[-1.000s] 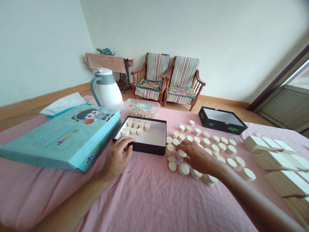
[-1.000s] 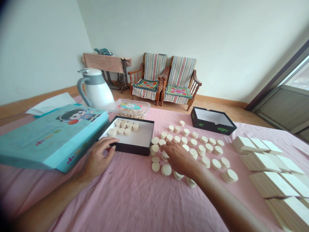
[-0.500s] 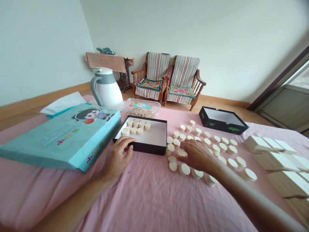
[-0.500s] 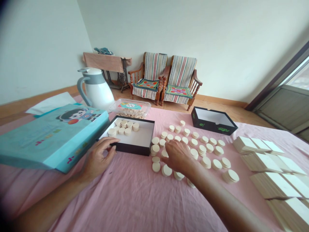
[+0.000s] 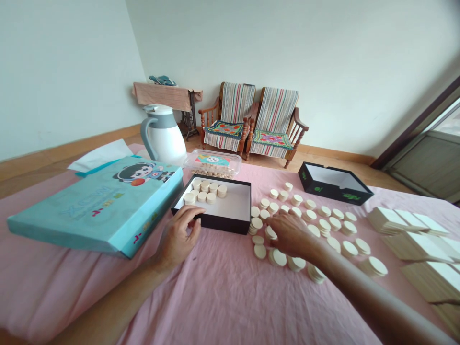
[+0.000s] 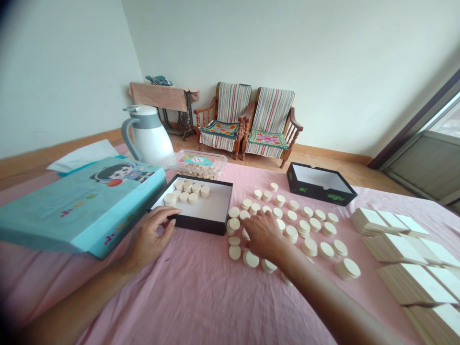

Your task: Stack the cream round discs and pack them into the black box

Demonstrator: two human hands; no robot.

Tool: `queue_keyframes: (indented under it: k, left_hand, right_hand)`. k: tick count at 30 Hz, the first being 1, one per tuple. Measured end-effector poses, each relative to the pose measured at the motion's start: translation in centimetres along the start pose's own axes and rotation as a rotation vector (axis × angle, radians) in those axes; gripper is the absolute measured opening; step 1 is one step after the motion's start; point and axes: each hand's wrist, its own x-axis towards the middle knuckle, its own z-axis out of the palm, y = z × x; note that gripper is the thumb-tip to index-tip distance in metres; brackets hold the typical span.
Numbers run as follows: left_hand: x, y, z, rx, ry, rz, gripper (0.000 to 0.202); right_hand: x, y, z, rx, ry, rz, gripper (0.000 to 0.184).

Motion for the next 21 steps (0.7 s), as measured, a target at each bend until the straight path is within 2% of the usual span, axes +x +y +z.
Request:
queue_keyframes:
  k: [14,17,21]
  left_hand:
    - [0.0,0.0,0.0,-0.004,-0.009,0.002,0.024]
    - [0.1,0.0,0.0,-0.004,-0.01,0.002,0.024]
    - [0.1,0.0,0.0,-0.009,-0.004,-0.004,0.025]
  right_hand:
    - [0.2,-0.2,0.1,-0.011,0.024,-0.037,0.013]
    - [0.0,0.1,-0.8,0.008,0.024,-0.039,0.012]
    - [0.5,1.0,-3.4,-0.024,0.022,-0.041,0.011]
